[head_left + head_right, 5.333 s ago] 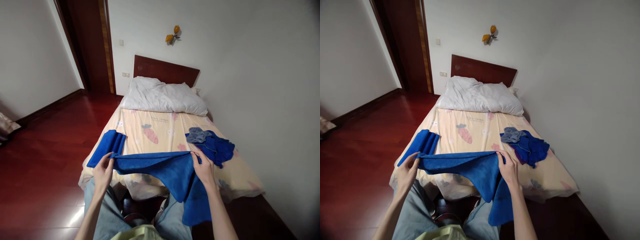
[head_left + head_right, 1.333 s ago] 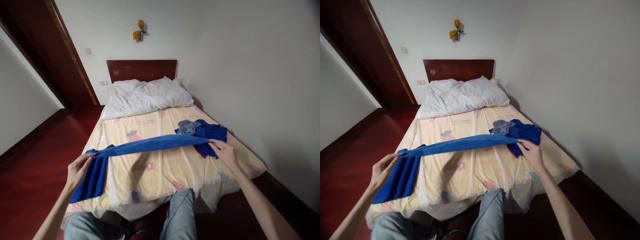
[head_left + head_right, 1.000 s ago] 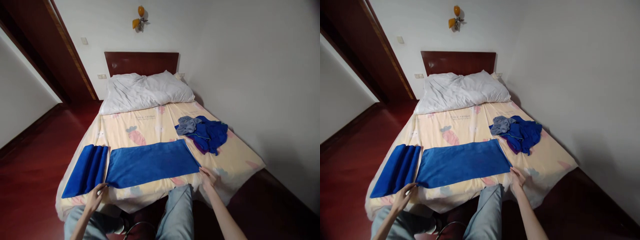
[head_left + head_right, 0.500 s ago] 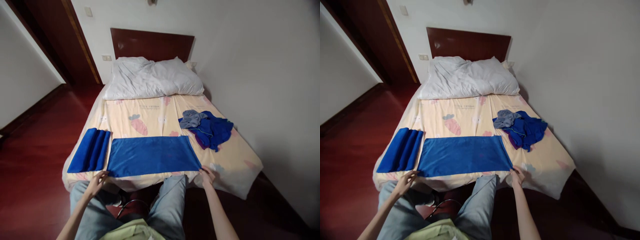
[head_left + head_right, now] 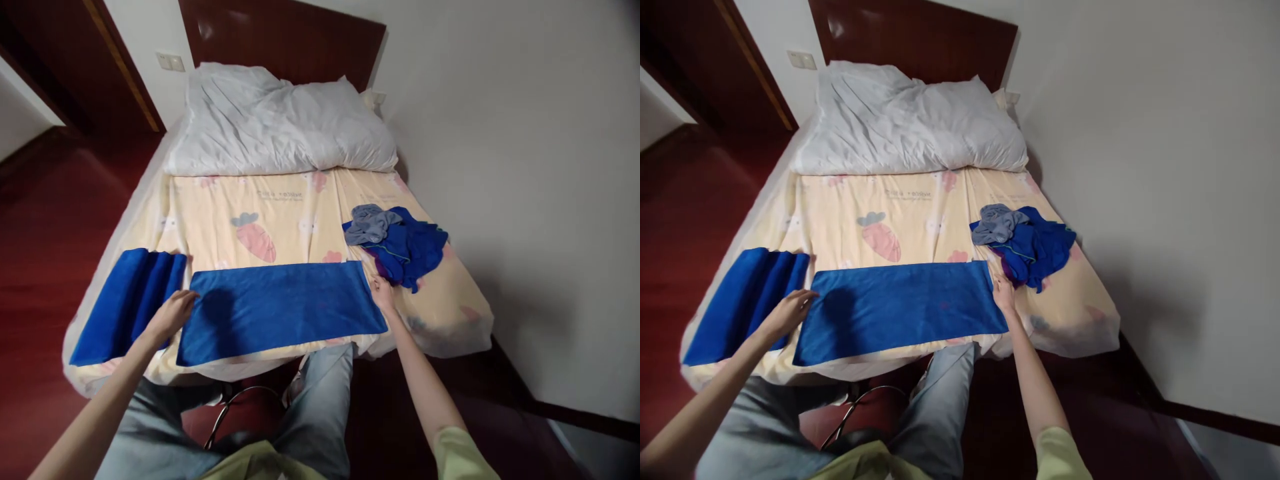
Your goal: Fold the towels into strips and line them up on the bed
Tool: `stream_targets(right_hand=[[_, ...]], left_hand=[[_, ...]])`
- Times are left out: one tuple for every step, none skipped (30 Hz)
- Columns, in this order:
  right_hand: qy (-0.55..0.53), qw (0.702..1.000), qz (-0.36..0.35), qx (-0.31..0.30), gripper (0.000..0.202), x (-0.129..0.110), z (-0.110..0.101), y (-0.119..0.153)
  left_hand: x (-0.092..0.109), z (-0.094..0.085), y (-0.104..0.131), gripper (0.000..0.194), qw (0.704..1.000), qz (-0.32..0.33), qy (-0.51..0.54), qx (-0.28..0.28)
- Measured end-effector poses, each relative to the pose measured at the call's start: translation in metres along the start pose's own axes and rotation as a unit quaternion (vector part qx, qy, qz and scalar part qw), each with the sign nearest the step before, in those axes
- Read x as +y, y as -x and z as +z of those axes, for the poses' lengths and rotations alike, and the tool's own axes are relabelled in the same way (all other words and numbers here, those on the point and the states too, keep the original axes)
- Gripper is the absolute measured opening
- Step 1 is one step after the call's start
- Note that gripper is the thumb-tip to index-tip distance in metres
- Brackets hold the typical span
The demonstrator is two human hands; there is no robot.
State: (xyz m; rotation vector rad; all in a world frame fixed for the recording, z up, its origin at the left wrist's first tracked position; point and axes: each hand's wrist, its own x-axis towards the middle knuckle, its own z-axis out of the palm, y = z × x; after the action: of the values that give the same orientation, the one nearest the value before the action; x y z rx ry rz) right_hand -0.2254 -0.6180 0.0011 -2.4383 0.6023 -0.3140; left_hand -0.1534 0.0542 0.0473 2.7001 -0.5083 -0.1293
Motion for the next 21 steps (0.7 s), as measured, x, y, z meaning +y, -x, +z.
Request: stream_targets(right_hand=[[0.021,1.0,-0.006,-0.015,0.041,-0.006,0.004,-0.017],[0.048,0.998,-0.008,-0.032,0.042,-0.011,0.009,-0.033],[0.075,0.996,-0.005,-0.047,0.043,-0.014,0.014,-0.047],[0.097,0.993,0.0,-0.059,0.043,-0.016,0.019,-0.06],[0.112,0.991,0.007,-0.067,0.043,-0.016,0.025,-0.071],[0.122,0.99,0.013,-0.072,0.043,-0.016,0.03,-0.08],[0.128,0.989,0.014,-0.075,0.042,-0.014,0.036,-0.087],[0.129,0.989,0.012,-0.075,0.04,-0.012,0.04,-0.093],[0.127,0.989,0.009,-0.076,0.038,-0.009,0.044,-0.098],[0.124,0.989,0.008,-0.078,0.036,-0.005,0.046,-0.103],[0.12,0.989,0.008,-0.083,0.033,-0.001,0.048,-0.106],[0.115,0.989,0.009,-0.091,0.03,0.002,0.049,-0.11],[0.11,0.989,0.011,-0.101,0.026,0.006,0.049,-0.113],[0.106,0.988,0.014,-0.111,0.023,0.009,0.048,-0.116],[0.104,0.988,0.014,-0.116,0.02,0.011,0.047,-0.119],[0.103,0.988,0.014,-0.115,0.018,0.013,0.045,-0.121],[0.103,0.989,0.014,-0.107,0.017,0.014,0.044,-0.123],[0.106,0.99,0.011,-0.095,0.018,0.015,0.043,-0.124],[0.112,0.99,0.007,-0.08,0.019,0.015,0.043,-0.124],[0.12,0.991,0.001,-0.065,0.02,0.014,0.043,-0.123],[0.129,0.99,-0.007,-0.052,0.022,0.013,0.043,-0.121]], left_hand=[[-0.004,0.002,-0.019,0.038,1.0,-0.012,-0.006,-0.004],[-0.008,0.004,-0.036,0.037,0.999,-0.029,-0.012,-0.006],[-0.013,0.008,-0.052,0.036,0.999,-0.044,-0.018,-0.012],[-0.018,0.011,-0.065,0.036,0.998,-0.055,-0.023,-0.019],[-0.022,0.015,-0.076,0.036,0.997,-0.06,-0.028,-0.027],[-0.026,0.019,-0.084,0.038,0.997,-0.059,-0.034,-0.036],[-0.03,0.023,-0.09,0.039,0.997,-0.055,-0.042,-0.042],[-0.033,0.026,-0.095,0.04,0.996,-0.051,-0.053,-0.047],[-0.036,0.027,-0.099,0.04,0.995,-0.05,-0.066,-0.053],[-0.039,0.028,-0.102,0.039,0.994,-0.053,-0.079,-0.059],[-0.041,0.028,-0.104,0.037,0.992,-0.059,-0.089,-0.07],[-0.043,0.026,-0.106,0.035,0.989,-0.067,-0.095,-0.086],[-0.045,0.024,-0.108,0.032,0.987,-0.074,-0.098,-0.103],[-0.047,0.021,-0.11,0.03,0.985,-0.082,-0.1,-0.114],[-0.049,0.018,-0.111,0.028,0.984,-0.088,-0.101,-0.118],[-0.05,0.015,-0.112,0.026,0.984,-0.095,-0.104,-0.114],[-0.05,0.012,-0.113,0.025,0.984,-0.1,-0.107,-0.103],[-0.05,0.01,-0.114,0.025,0.985,-0.104,-0.11,-0.088],[-0.049,0.008,-0.114,0.025,0.985,-0.108,-0.114,-0.074],[-0.047,0.007,-0.114,0.025,0.984,-0.113,-0.118,-0.064],[-0.044,0.007,-0.114,0.026,0.984,-0.119,-0.121,-0.059]])
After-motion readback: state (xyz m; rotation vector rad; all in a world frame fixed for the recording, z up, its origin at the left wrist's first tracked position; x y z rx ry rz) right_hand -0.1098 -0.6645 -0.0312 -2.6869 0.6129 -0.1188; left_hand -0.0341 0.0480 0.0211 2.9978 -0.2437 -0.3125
